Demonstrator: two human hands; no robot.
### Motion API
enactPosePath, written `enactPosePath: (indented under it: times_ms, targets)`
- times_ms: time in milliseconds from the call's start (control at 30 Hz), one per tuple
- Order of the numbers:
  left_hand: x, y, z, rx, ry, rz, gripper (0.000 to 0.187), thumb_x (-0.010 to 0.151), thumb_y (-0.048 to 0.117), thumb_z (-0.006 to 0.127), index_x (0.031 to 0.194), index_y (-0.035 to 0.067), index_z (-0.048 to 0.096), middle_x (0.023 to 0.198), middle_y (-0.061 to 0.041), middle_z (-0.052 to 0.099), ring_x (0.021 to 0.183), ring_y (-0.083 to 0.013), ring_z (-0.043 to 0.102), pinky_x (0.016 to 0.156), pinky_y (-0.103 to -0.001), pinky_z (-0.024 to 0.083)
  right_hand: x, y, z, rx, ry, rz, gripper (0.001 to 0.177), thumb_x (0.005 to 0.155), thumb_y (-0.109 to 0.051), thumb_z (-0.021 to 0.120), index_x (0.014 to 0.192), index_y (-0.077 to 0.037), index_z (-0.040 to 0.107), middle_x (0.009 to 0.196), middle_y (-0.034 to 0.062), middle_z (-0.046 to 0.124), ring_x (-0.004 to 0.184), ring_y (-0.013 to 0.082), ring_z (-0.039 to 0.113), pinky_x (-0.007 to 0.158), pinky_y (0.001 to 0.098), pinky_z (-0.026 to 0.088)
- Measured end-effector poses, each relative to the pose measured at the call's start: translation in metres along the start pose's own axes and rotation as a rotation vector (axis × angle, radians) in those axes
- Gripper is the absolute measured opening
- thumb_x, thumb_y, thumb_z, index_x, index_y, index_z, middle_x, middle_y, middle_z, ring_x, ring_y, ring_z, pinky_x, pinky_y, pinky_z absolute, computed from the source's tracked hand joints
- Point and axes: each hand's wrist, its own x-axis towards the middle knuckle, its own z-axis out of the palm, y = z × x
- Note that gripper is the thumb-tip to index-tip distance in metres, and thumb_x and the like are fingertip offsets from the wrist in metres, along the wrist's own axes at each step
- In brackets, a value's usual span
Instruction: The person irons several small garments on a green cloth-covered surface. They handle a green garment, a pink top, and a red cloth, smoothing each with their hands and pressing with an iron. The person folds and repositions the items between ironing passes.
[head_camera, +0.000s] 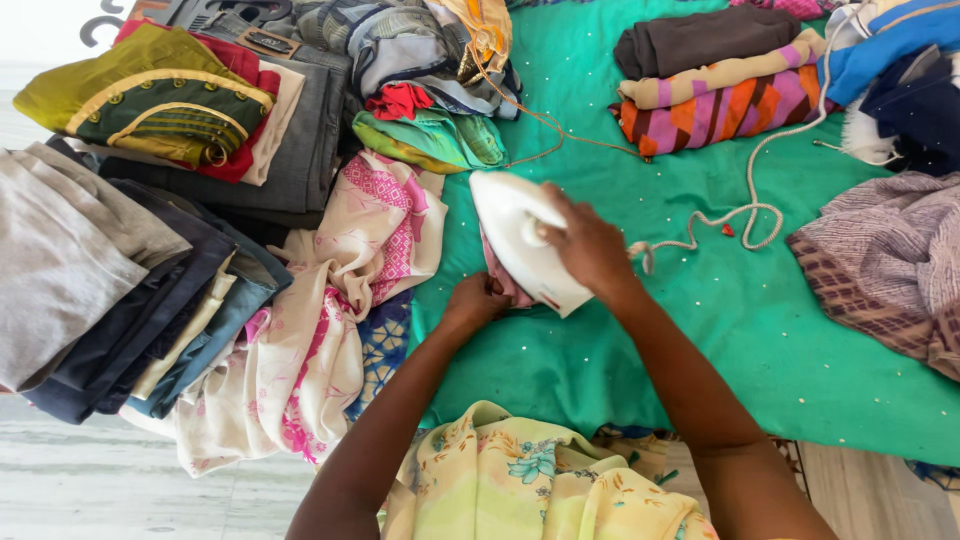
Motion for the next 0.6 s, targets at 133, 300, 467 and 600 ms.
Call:
enactPosePath:
  times_ms: [133,300,467,600]
  targets:
    - [0.017,-0.023,0.012,0.211,-0.066,0.091,0.019,0.079,0.025,0.079,0.083,0.006,0.080,0.082,-0.013,0.078,0.074,-0.0261,0.075,0.072,-0.039,0.057,-0.011,-0.035,0.032,-0.069,-0.172,-0.108,0.059,0.099,-0.030,0.053,0.157,-0.025,0.039,0.114,0.0249,0.063,0.088,0.0450,0.067,0.073,0.0562,0.053]
    - [0.031,-0.041,0.026,0.256,0.088,0.164,0.015,0.072,0.016,0.079,0.078,0.005,0.070,0.084,-0.018,0.074,0.082,-0.0364,0.071,0.074,-0.046,0.055,-0.005,-0.056,0.038,-0.286,-0.147,-0.046,0.052,0.102,-0.026,0.047,0.153,-0.031,0.046,0.106,0.0257,0.062,0.081,0.0427,0.068,0.067,0.0573,0.052]
    - [0.041,-0.053,0.032,0.295,0.106,0.224,0.007,0.075,0.011,0.073,0.075,0.006,0.068,0.082,-0.019,0.072,0.081,-0.0377,0.070,0.074,-0.047,0.054,0.044,-0.045,0.060,-0.229,-0.098,0.046,0.055,0.098,-0.018,0.047,0.152,-0.028,0.050,0.103,0.0280,0.062,0.081,0.0439,0.068,0.072,0.0547,0.053]
    - [0.038,-0.048,0.027,0.237,0.060,0.151,0.008,0.072,0.011,0.072,0.074,0.006,0.066,0.078,-0.018,0.072,0.078,-0.0347,0.072,0.072,-0.044,0.056,0.080,-0.035,0.074,-0.269,-0.055,0.079,0.060,0.096,-0.012,0.046,0.154,-0.026,0.050,0.104,0.0297,0.063,0.083,0.0438,0.069,0.074,0.0539,0.054]
